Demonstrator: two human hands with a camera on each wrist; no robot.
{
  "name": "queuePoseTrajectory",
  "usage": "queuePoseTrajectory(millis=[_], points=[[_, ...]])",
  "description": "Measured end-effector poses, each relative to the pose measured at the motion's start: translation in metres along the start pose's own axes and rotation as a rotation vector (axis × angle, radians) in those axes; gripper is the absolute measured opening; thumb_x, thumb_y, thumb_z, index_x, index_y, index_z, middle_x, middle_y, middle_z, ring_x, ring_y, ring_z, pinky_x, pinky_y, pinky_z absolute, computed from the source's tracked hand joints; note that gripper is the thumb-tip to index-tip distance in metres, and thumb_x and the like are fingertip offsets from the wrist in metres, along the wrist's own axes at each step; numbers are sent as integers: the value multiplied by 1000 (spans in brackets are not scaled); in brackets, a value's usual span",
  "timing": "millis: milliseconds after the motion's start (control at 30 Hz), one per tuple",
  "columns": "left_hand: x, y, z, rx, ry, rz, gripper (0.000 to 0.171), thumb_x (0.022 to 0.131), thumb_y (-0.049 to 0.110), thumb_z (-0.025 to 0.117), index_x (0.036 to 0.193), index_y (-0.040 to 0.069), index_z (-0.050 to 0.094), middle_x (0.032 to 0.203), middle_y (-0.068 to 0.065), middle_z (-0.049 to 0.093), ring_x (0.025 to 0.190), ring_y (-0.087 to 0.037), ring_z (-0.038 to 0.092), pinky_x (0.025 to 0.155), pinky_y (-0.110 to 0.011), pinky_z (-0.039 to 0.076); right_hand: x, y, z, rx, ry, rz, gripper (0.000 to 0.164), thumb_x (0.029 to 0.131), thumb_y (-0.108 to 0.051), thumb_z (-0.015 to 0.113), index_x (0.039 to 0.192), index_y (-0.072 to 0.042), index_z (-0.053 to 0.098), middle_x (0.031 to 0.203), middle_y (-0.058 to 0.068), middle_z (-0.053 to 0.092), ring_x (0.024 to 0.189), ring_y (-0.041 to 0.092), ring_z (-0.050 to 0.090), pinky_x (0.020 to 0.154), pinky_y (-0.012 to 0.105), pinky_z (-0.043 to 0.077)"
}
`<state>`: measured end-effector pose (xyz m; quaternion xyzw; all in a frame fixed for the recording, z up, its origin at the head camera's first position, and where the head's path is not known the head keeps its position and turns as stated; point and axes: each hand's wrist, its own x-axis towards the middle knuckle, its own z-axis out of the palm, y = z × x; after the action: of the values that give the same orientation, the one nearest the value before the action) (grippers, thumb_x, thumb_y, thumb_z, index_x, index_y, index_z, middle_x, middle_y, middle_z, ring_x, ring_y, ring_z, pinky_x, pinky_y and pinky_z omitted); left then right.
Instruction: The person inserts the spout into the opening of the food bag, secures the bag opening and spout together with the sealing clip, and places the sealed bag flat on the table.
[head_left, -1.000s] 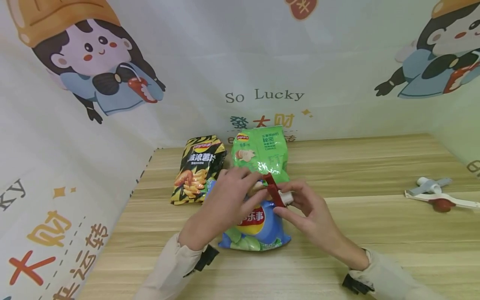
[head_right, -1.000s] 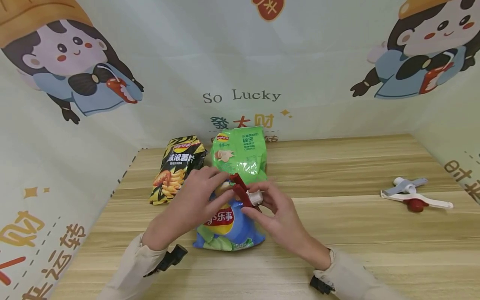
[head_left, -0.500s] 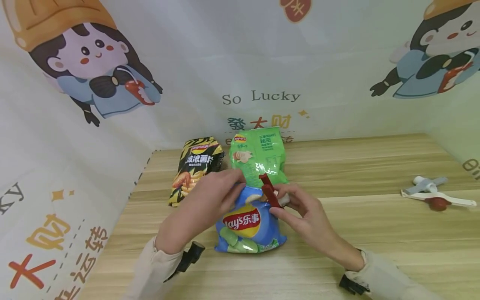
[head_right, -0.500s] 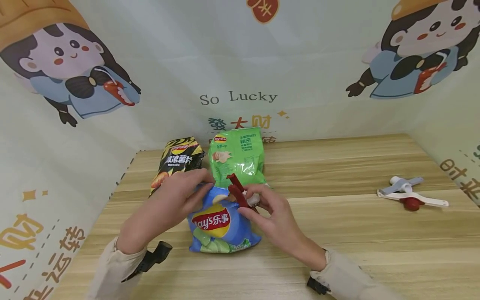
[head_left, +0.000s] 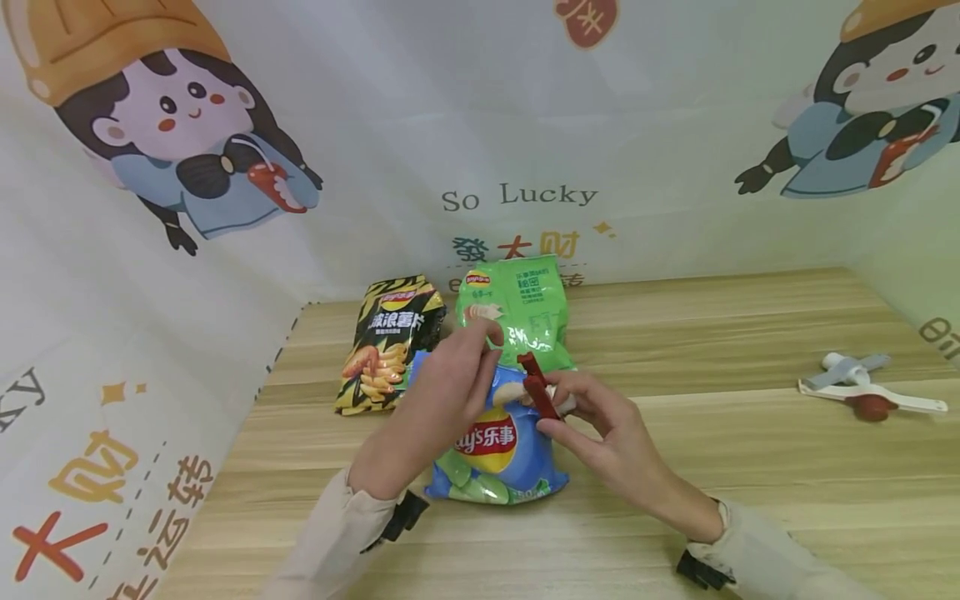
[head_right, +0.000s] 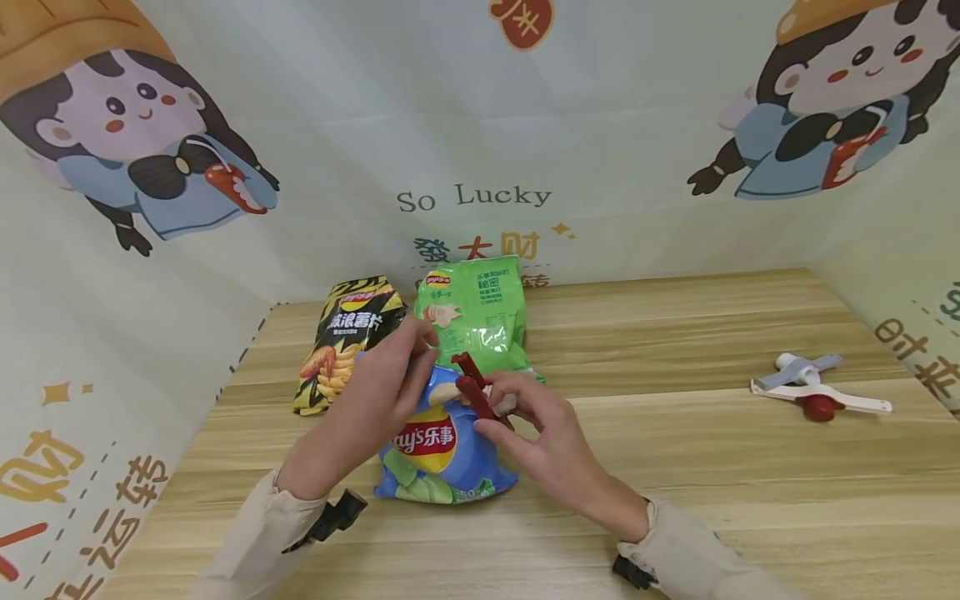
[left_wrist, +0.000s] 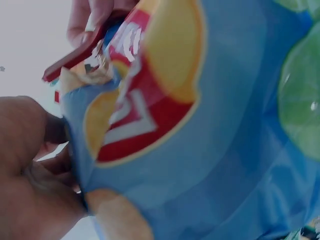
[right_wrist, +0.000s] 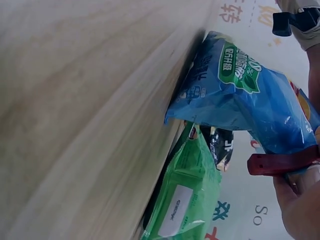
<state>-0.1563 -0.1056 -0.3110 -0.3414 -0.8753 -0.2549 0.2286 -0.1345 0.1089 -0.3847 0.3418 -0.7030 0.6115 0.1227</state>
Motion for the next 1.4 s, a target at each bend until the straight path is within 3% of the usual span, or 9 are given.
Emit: queuePoseTrajectory(millis=[233,433,700,800,867,1067,1267,1400], points=[[1,3,7,-23,147,30,5,100,-1,52,103,2,52,86,-7,55,74,-17,51,63,-27,49,1,0,-1,-80,0,-35,25,86,8,71,99,-10,58,128,10,63,116,21,62,90,36,55],[-1,9,17,-16,135,76,8,99,-1,55,105,2,53,91,-7,59,79,-17,56,71,-26,53,0,0,-2,-87,-22,-26,26,85,6,73,99,-11,58,123,8,64,107,18,63,89,34,56],[-5,17,31,-97,253,98,9,99,-3,51,108,-2,55,96,-11,59,83,-19,58,75,-28,53,0,2,-5,-8,12,15,30,85,11,71,100,-3,49,122,15,65,110,19,66,90,33,55],[-5,17,29,-140,210,85,16,103,3,47,114,-1,57,99,-9,61,82,-16,56,74,-27,51,1,2,-6,25,18,43,32,86,11,70,105,0,48,122,16,64,110,19,66,91,30,54],[-5,16,26,-175,144,76,20,104,9,45,118,2,59,100,-5,60,82,-12,53,73,-26,49,2,1,-7,42,21,59,36,85,11,71,111,1,48,122,16,64,109,18,65,91,29,54],[-5,14,18,-225,-65,87,15,101,20,60,109,7,63,101,2,57,85,-7,50,71,-20,47,3,0,-9,43,3,72,44,84,11,72,121,4,47,120,16,65,110,17,65,91,30,54],[-4,12,14,-287,-109,76,9,99,15,63,106,8,62,100,4,59,86,-5,53,71,-19,49,11,-5,-25,0,-153,186,68,83,-3,79,140,-7,42,126,11,63,113,21,65,95,34,52],[-3,10,12,-337,-105,74,10,100,16,62,106,9,63,100,4,62,89,-4,56,75,-19,51,17,-11,-37,-152,-276,211,64,82,-16,83,138,-9,52,127,4,63,110,18,64,95,34,52]])
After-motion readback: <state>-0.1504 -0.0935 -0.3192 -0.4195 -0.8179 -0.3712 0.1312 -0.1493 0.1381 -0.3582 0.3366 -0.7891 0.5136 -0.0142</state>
